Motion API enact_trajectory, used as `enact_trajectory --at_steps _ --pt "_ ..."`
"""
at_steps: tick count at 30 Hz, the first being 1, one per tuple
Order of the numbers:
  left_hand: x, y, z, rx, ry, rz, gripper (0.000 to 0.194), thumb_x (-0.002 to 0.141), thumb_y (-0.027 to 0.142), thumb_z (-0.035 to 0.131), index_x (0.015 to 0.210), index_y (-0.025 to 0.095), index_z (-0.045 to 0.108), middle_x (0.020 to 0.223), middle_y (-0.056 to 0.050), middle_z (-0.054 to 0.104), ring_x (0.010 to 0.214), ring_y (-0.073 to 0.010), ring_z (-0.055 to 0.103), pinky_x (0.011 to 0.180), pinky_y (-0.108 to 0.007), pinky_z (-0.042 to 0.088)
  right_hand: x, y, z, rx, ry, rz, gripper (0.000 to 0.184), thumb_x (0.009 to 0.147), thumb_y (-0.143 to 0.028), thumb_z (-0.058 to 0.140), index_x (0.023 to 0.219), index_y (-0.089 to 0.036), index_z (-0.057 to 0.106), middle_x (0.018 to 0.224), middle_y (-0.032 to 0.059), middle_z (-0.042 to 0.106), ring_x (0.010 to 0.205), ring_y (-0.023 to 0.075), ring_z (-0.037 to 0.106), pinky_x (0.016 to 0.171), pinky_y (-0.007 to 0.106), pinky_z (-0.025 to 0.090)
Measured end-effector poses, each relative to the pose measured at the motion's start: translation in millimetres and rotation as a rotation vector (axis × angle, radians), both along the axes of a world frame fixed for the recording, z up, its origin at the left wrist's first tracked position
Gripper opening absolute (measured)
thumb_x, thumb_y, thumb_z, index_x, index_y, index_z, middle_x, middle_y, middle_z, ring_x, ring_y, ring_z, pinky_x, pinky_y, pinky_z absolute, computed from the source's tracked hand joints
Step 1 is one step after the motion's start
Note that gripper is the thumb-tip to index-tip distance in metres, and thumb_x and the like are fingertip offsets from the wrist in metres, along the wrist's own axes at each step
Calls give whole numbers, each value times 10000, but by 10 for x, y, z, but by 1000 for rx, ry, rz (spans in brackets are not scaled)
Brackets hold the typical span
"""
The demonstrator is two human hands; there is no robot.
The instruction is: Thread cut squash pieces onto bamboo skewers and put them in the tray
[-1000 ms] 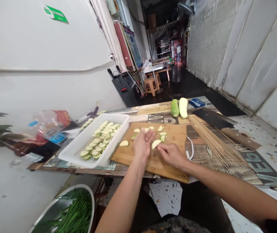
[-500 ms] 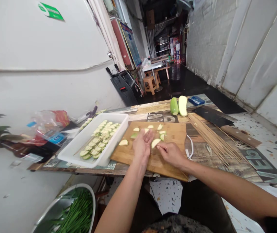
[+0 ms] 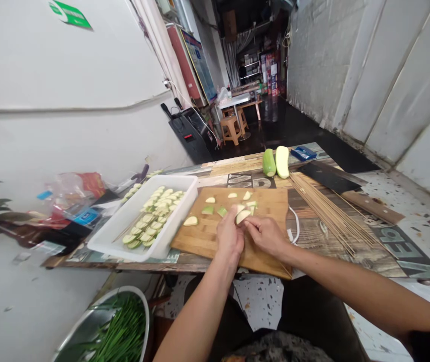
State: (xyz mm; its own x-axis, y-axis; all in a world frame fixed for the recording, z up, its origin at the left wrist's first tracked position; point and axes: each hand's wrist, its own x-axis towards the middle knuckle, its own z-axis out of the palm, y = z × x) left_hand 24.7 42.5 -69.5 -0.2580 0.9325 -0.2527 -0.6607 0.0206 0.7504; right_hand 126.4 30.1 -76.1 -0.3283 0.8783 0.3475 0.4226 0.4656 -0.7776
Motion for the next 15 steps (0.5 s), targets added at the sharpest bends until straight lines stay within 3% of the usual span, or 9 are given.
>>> enact_trajectory --at_steps 5,7,9,10,15 --pt "-64 -49 33 64 108 -64 212 754 300 598 856 117 626 840 -87 665 735 -153 634 724 -282 497 32 21 3 4 9 -38 264 827 -208 408 620 -165 566 547 -4 538 516 109 453 519 210 297" --pt "-214 -43 60 113 271 41 236 754 314 594 924 152 626 870 -68 664 793 -148 628 762 -271 480 59 66 -22 7 45 -94 286 831 -230 403 592 -165 547 524 -10 504 508 109 442 518 212 297" --pt "-416 -20 70 154 492 196 260 706 238 648 961 196 627 898 -42 659 899 -146 603 831 -250 443 89 124 -43 -20 110 -157 299 830 -255 397 584 -163 541 528 -10 494 528 115 454 528 214 309" --pt "-518 -5 67 164 596 214 270 661 185 682 927 199 641 918 -43 654 977 -157 573 875 -246 414 102 151 -47 -46 146 -183 298 826 -263 396 588 -162 545 542 -8 502 547 121 466 539 215 319" --pt "-728 22 -2 165 1012 53 311 469 84 778 727 205 651 964 -76 632 1246 -242 335 1045 -341 208 121 208 -26 -161 232 -217 277 794 -259 401 588 -154 553 560 -9 516 581 131 483 555 220 335"
